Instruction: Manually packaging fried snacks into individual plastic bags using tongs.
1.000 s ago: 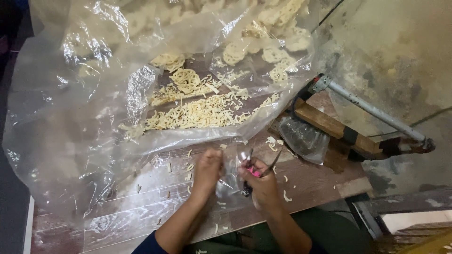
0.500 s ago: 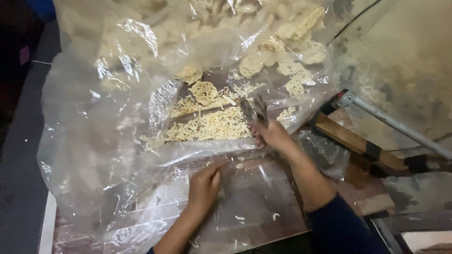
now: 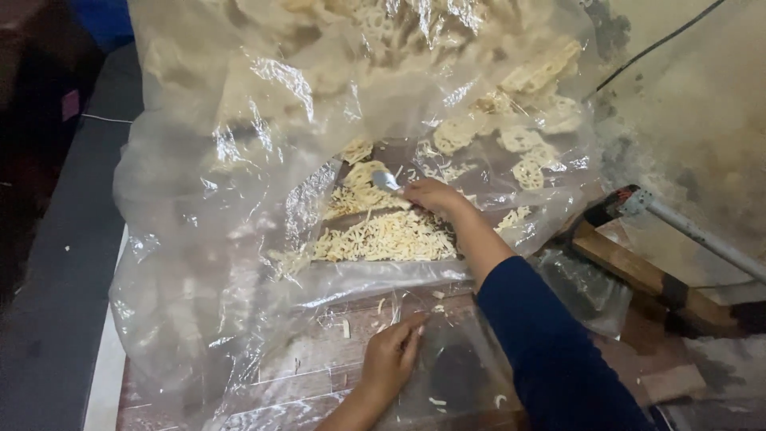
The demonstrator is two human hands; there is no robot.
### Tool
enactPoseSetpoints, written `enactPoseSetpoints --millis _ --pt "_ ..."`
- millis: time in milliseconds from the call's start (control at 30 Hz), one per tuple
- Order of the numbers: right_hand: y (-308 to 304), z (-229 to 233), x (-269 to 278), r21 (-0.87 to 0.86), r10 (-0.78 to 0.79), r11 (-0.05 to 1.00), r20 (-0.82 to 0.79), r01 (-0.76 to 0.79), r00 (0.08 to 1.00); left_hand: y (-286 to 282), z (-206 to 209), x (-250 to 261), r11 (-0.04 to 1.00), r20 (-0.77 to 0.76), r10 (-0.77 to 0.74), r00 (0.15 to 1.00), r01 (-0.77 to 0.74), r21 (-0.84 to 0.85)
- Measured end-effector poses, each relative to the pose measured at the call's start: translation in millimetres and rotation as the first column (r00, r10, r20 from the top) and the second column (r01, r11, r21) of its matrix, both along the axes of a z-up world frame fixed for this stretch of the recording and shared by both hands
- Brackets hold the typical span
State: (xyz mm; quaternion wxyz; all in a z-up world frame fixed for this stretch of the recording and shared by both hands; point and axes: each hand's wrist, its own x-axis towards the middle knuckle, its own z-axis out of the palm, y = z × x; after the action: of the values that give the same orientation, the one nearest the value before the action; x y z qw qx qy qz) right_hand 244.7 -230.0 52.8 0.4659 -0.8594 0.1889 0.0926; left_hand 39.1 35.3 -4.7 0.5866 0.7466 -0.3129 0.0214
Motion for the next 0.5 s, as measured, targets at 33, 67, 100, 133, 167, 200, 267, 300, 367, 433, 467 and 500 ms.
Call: enactPoseSetpoints --millis 33,67,100,133,167,200,267,300,367,433,467,500 --pt "5.8 -3.5 2.7 0.125 0.015 0.992 0.002 -0.015 1.000 0.5 1.7 -0.8 1.000 0.010 -0.002 1.000 0.002 0.005" --pt "15.5 5.4 -6.4 0.126 0.015 0.992 0.001 -0.015 1.000 1.0 1.6 0.4 1.000 0.009 -0.002 1.000 0.002 0.006" --pt "25.2 14.4 -15.5 0.050 0.042 0.998 0.019 -0.043 0.999 1.4 1.5 1.4 1.000 0.013 0.008 1.000 -0.008 0.000" --pt "34.0 23.5 -25.0 -0.029 0.071 0.997 0.032 -0.070 0.997 0.8 1.4 2.0 1.000 0.014 0.018 1.000 -0.018 -0.009" --pt "40.5 33.1 -36.7 -0.030 0.071 0.997 0.029 -0.070 0.997 1.8 1.6 4.2 1.000 0.011 0.017 1.000 -0.017 -0.010" --pt "46.9 42.6 -49.8 -0.088 0.042 0.995 0.002 -0.041 0.999 2.7 1.8 5.0 1.000 -0.047 0.008 0.999 -0.009 -0.011" --pt "41.4 44.5 -81.1 -0.145 0.010 0.989 -0.029 -0.014 1.000 3.5 2.1 6.3 1.000 -0.112 -0.002 0.994 0.001 -0.010" --pt "29.4 37.1 -98.9 -0.236 0.047 0.971 0.086 -0.026 0.995 3.4 2.2 7.5 0.997 -0.177 -0.003 0.984 -0.009 -0.070" --pt "21.0 39.8 -147.0 -0.321 0.086 0.947 0.186 -0.022 0.979 2.9 1.9 7.8 0.992 -0.252 -0.014 0.968 -0.018 -0.124" --pt "26.2 64.5 -203.4 -0.271 -0.055 0.955 0.227 0.118 0.972 -1.5 2.2 9.3 0.989 -0.324 0.020 0.946 -0.065 -0.130" --pt "16.9 48.2 -225.0 -0.271 -0.062 0.955 0.223 0.123 0.973 -4.3 4.1 6.4 0.990 -0.327 0.014 0.945 -0.059 -0.129" --pt "7.7 32.2 -246.9 -0.186 -0.064 0.974 0.329 0.132 0.942 -7.4 6.1 3.5 0.990 -0.302 0.056 0.952 -0.094 -0.110"
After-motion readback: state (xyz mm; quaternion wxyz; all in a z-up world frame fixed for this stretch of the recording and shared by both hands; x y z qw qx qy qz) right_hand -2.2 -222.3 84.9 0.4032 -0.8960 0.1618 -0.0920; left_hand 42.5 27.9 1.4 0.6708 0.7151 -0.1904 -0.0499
